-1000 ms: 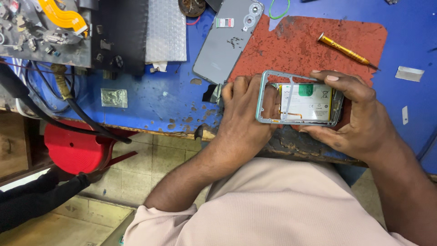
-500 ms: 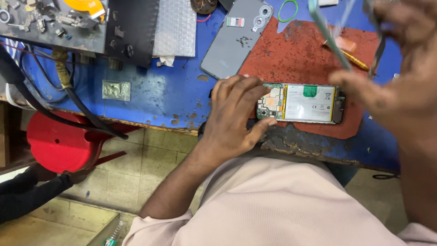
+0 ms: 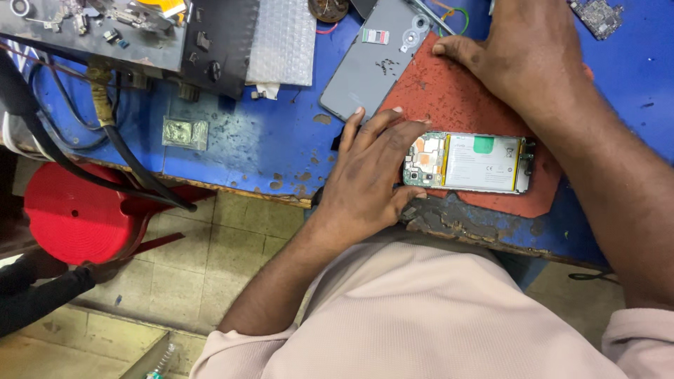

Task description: The person disassembles a smartphone by removing the back cover and unscrewing internal components. They use a screwdriver to remove screws from the motherboard area and a prying tool to separate the battery from the frame. The person handles the battery and internal circuitry, placing the back cover aside on the workbench.

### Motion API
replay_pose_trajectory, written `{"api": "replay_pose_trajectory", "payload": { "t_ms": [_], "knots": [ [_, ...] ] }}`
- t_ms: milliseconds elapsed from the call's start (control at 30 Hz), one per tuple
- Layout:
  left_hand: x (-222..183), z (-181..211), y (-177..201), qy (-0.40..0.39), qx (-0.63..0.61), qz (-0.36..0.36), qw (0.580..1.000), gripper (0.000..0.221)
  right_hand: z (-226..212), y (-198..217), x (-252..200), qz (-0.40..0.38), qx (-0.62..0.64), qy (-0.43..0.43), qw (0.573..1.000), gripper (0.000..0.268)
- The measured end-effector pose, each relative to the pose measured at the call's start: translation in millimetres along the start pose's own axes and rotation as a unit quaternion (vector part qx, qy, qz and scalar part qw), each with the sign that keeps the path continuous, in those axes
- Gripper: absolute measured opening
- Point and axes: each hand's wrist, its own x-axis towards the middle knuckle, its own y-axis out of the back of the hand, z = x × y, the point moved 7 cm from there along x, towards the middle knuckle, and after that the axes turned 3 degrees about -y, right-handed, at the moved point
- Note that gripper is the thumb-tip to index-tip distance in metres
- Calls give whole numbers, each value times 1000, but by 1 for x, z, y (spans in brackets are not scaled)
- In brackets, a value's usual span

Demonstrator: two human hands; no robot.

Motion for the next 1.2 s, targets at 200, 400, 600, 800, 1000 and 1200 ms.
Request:
{"api": "replay_pose_trajectory", "payload": {
  "t_ms": [200, 400, 600, 800, 1000, 1200],
  "knots": [
    [-3, 0, 3, -25, -35, 30, 999, 86, -12, 31, -27, -31, 37, 51, 998, 59],
    [-5, 2, 11, -62, -91, 63, 992, 83, -33, 25, -93, -246, 188, 40, 950, 103],
    [11, 10, 10, -54, -392, 64, 916, 77, -21, 36, -126, -109, 238, -75, 962, 99],
    [30, 23, -28, 9, -604, 76, 793, 73, -49, 54, -141, 37, 261, -132, 956, 97],
    [18, 7, -64, 95, -727, 29, 679, 75, -49, 63, -144, 53, 191, -135, 971, 36],
    [-1, -2, -93, 173, -775, 4, 608, 72, -50, 76, -134, 71, 192, -87, 975, 19]
  ]
}}
